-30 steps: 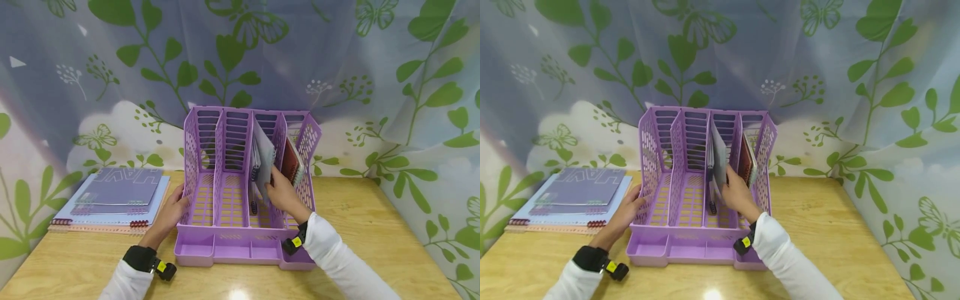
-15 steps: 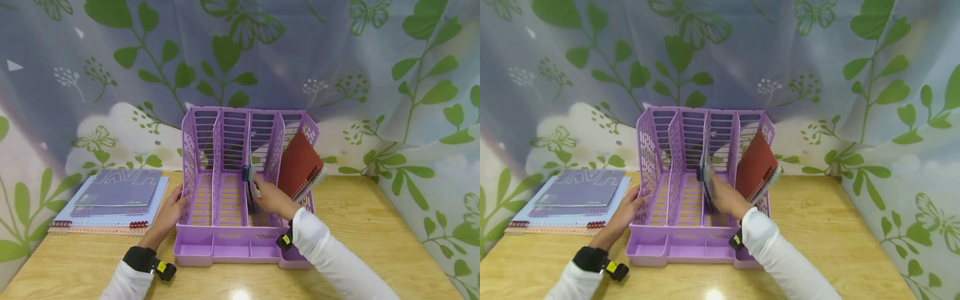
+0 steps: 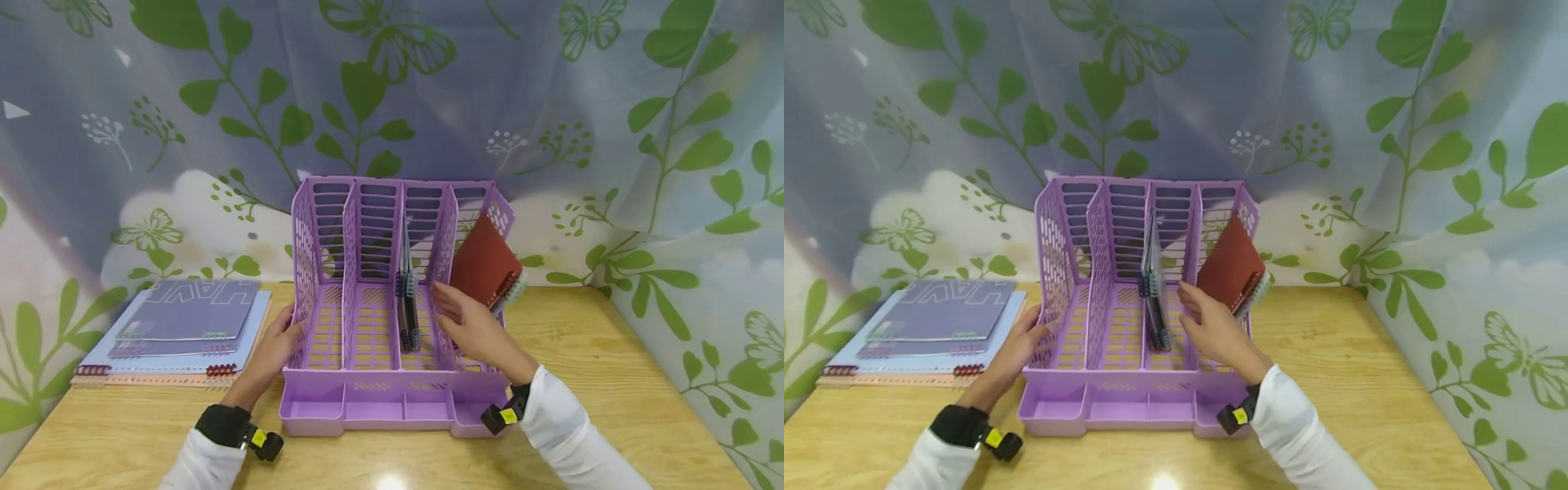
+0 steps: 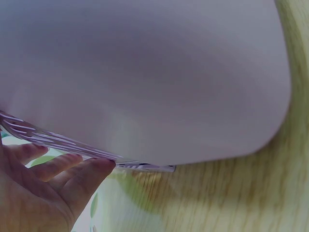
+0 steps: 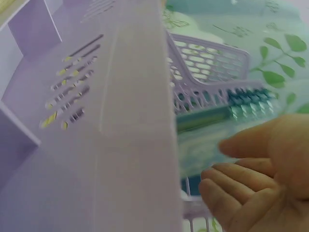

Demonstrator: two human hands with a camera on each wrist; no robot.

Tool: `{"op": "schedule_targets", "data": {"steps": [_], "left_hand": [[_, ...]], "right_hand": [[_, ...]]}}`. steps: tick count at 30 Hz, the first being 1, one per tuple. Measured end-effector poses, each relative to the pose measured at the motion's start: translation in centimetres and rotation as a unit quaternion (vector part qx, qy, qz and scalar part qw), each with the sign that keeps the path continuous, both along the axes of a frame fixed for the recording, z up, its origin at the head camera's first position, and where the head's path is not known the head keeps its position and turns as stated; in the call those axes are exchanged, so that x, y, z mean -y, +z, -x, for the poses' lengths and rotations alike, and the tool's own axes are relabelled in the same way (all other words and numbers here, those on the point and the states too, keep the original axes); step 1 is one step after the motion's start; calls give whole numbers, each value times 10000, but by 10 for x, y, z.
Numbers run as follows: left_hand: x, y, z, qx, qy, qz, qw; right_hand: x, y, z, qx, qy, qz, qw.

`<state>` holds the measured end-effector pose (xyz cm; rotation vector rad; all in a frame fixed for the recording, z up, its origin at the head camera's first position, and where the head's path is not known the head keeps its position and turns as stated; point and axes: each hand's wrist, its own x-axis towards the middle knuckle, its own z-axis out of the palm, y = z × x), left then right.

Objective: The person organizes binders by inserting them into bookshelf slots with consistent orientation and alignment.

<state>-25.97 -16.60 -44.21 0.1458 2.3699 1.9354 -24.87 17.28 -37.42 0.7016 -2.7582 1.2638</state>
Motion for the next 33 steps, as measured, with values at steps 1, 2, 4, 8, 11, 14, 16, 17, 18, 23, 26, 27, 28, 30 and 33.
{"op": "schedule_targets", "data": {"steps": [1,2,4,8,11,14,16,17,18,23,26,27,28,30,33], "left_hand": [[-1,-1,0,2,-5,1,10000],[-2,-1,0,-1,-17,16,10000],[-2,-1,0,-13,-20,32,10000],[-1,0,-1,-9,-88,-54,9999],[-1,0,-1,5,-101,-34,9999],[0,-1,0,-16,-99,69,9999],[0,-2,0,-25,-138,88,9999],[0,-2,0,-26,-156,79,9998],[0,-2,0,-40,-165,69,9998],[3,-1,1,-102,-116,91,9998],[4,0,1,-139,-80,92,9998],[4,0,0,-135,-74,96,9998],[4,0,0,-129,-77,102,9998],[3,0,0,-105,-95,128,9998],[0,2,0,-56,-9,195,9998]], "right_hand": [[-5,1,-3,12,3,155,9999],[-11,1,-5,-6,-18,295,9996],[-21,2,-10,-57,-109,519,9986],[-35,3,-20,-203,-351,807,9959],[-44,1,-28,-328,-577,911,9936],[-55,-4,-34,-529,-918,1034,9890],[-64,-7,-37,-646,-1323,1066,9833],[-69,-10,-38,-671,-1531,1091,9799],[-73,-11,-39,-660,-1740,1121,9761],[-80,-23,-33,26,-1790,1072,9780],[-75,-33,-24,388,-1068,848,9899],[-73,-36,-21,437,-857,808,9921],[-71,-38,-19,467,-717,747,9935],[-68,-42,-17,465,-611,577,9954],[-66,-45,-17,448,-706,465,9954]]}}
